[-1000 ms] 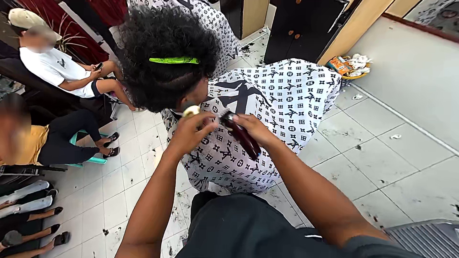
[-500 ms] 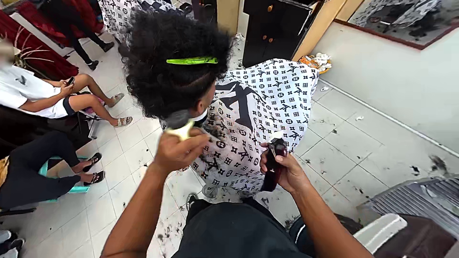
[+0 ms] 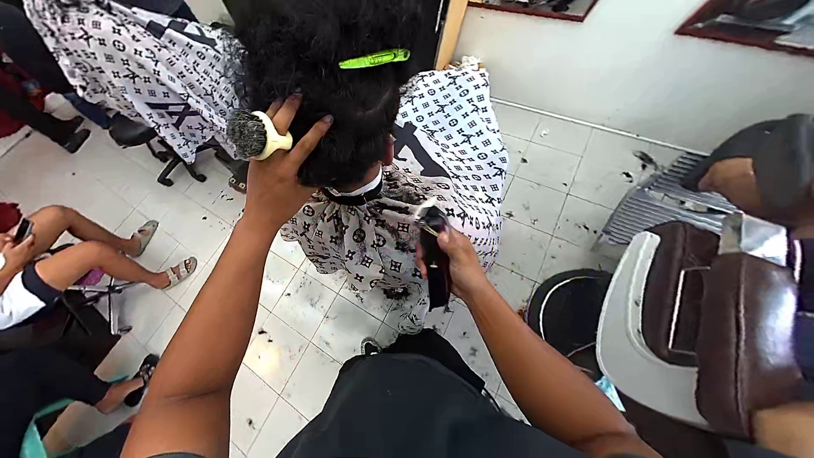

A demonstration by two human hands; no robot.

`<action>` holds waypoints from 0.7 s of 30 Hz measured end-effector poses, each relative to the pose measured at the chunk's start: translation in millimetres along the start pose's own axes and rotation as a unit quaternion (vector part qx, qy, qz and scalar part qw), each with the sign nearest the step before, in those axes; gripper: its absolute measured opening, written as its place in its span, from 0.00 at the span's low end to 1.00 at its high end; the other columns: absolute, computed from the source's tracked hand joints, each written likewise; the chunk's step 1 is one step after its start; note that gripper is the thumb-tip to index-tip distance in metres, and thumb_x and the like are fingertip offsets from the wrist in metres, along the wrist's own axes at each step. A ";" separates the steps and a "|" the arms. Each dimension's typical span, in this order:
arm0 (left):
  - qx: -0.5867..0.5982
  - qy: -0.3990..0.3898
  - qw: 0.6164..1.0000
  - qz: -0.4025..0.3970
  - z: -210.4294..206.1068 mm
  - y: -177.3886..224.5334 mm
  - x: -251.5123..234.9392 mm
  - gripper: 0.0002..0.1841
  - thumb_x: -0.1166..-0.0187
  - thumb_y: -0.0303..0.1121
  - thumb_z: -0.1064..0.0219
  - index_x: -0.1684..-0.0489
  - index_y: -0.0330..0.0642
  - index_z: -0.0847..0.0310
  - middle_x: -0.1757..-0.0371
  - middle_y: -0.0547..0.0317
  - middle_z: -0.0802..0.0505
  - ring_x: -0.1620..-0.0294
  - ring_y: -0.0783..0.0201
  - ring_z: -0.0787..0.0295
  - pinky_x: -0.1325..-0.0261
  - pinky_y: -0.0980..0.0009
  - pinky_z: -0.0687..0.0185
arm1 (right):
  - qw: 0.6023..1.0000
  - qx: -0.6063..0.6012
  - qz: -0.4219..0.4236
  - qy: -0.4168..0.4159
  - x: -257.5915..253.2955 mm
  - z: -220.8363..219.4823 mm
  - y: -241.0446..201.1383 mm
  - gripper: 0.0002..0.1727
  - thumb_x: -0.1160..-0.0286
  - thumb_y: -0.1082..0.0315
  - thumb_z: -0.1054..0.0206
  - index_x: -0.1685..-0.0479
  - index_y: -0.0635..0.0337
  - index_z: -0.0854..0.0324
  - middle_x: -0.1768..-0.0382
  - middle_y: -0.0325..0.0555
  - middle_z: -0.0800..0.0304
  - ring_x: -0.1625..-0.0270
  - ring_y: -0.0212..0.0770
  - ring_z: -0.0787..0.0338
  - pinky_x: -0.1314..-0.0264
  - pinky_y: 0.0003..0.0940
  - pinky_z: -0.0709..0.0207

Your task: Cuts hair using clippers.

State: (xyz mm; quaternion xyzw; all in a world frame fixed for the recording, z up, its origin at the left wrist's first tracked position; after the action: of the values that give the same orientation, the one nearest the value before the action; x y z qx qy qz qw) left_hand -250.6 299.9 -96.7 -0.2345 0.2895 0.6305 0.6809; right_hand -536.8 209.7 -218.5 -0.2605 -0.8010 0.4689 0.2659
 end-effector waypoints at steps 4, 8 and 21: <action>0.035 -0.003 0.999 0.015 0.5 -7.7 -7.2 0.35 0.35 0.37 0.19 0.22 0.43 0.21 0.14 0.27 0.31 0.11 0.34 0.39 0.11 0.44 0.46 | 0.998 -0.019 -0.062 -0.005 -28.5 -24.4 2.6 0.24 0.06 0.50 0.60 0.37 0.58 0.26 0.68 0.44 0.12 0.74 0.38 0.10 0.69 0.35 0.11; 0.032 -0.024 0.999 0.021 1.8 -14.2 -11.4 0.41 0.38 0.42 0.15 0.19 0.44 0.23 0.12 0.28 0.34 0.11 0.34 0.39 0.12 0.44 0.41 | 0.993 0.101 -0.023 -0.060 -63.6 -52.2 1.2 0.21 0.14 0.54 0.41 0.37 0.62 0.21 0.61 0.43 0.12 0.65 0.32 0.13 0.61 0.32 0.15; 0.018 -0.065 0.997 0.034 1.7 -22.6 -18.7 0.47 0.39 0.48 0.16 0.12 0.53 0.31 0.08 0.34 0.40 0.11 0.37 0.37 0.17 0.44 0.34 | 0.957 0.285 0.044 0.041 -90.2 -83.5 5.9 0.29 0.15 0.43 0.38 0.44 0.65 0.18 0.58 0.53 0.13 0.56 0.45 0.13 0.48 0.50 0.20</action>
State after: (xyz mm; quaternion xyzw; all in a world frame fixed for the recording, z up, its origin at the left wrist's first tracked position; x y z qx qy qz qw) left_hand -228.6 285.4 -83.6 -0.1711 0.2637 0.6622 0.6802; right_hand -414.6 203.3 -205.2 -0.2279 -0.6104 0.6776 0.3412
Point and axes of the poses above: each hand's wrist, its own x-axis away from the middle knuckle, its own z-axis out of the back of the hand, y = z × x, the point moved 2 cm from there along -x, towards the middle knuckle
